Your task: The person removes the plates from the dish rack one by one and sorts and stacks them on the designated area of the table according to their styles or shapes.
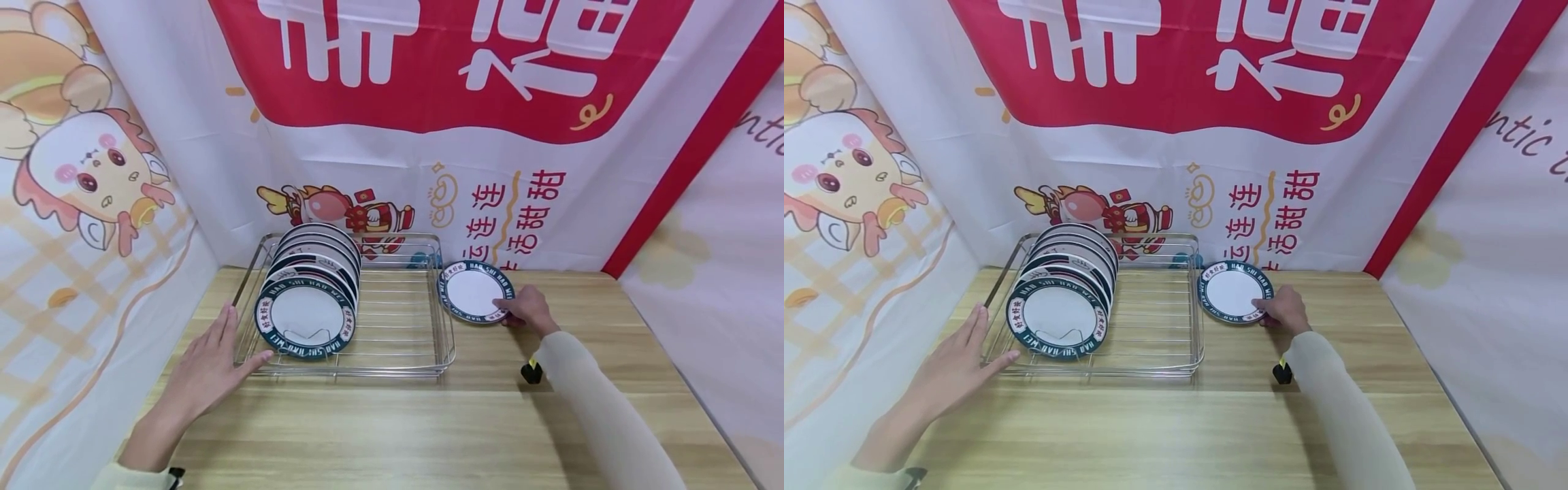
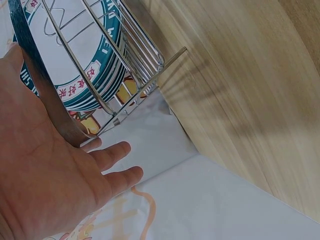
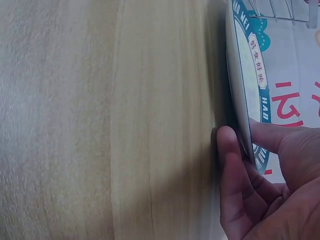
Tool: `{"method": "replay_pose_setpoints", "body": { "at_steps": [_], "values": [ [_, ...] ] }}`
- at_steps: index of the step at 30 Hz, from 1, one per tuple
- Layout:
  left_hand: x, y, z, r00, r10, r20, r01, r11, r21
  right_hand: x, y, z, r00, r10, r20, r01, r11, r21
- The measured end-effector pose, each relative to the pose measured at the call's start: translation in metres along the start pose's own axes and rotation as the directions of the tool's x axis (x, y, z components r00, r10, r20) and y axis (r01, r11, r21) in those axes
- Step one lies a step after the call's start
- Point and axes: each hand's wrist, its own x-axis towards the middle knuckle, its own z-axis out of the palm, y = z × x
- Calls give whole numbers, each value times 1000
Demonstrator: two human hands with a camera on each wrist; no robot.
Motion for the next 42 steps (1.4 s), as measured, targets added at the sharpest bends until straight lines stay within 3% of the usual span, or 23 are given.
{"method": "replay_pose_setpoints", "body": {
  "at_steps": [9,30,36,42],
  "values": [
    [0,0,1,1000,-8,14,8,1000,-9,-3,4,-2,1000,-16,-26,12,988,-152],
    [2,0,1,1000,-9,13,9,1000,-10,-8,7,-14,994,-111,-6,104,950,-295],
    [2,0,1,1000,-8,9,8,1000,-7,-14,-1,-24,988,-148,-44,119,914,-388],
    [1,0,1,1000,-7,4,7,1000,-7,-23,-19,-34,973,-214,-83,164,903,-397]
  ]
}}
